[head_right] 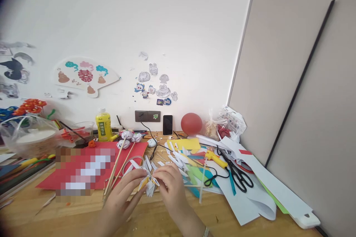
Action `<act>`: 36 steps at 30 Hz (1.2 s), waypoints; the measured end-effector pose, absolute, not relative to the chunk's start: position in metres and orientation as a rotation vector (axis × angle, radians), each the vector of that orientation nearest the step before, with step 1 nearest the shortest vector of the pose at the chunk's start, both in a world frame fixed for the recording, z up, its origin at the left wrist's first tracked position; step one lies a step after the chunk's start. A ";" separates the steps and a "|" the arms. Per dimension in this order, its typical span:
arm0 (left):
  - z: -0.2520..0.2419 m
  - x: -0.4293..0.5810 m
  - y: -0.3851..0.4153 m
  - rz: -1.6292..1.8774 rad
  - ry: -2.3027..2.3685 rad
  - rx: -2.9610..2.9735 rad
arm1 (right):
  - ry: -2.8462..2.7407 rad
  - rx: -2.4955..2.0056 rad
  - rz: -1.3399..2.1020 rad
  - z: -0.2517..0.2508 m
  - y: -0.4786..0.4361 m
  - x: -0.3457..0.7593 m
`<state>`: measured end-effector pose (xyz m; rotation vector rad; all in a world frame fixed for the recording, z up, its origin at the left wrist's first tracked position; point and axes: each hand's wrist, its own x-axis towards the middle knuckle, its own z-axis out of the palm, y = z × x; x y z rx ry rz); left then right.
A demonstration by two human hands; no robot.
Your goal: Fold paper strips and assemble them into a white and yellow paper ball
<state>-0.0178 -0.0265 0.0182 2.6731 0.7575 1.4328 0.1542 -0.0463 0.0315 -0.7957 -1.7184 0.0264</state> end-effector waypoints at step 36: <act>0.017 0.004 -0.019 0.932 1.227 1.786 | -1.456 -1.397 0.733 0.009 -0.036 0.140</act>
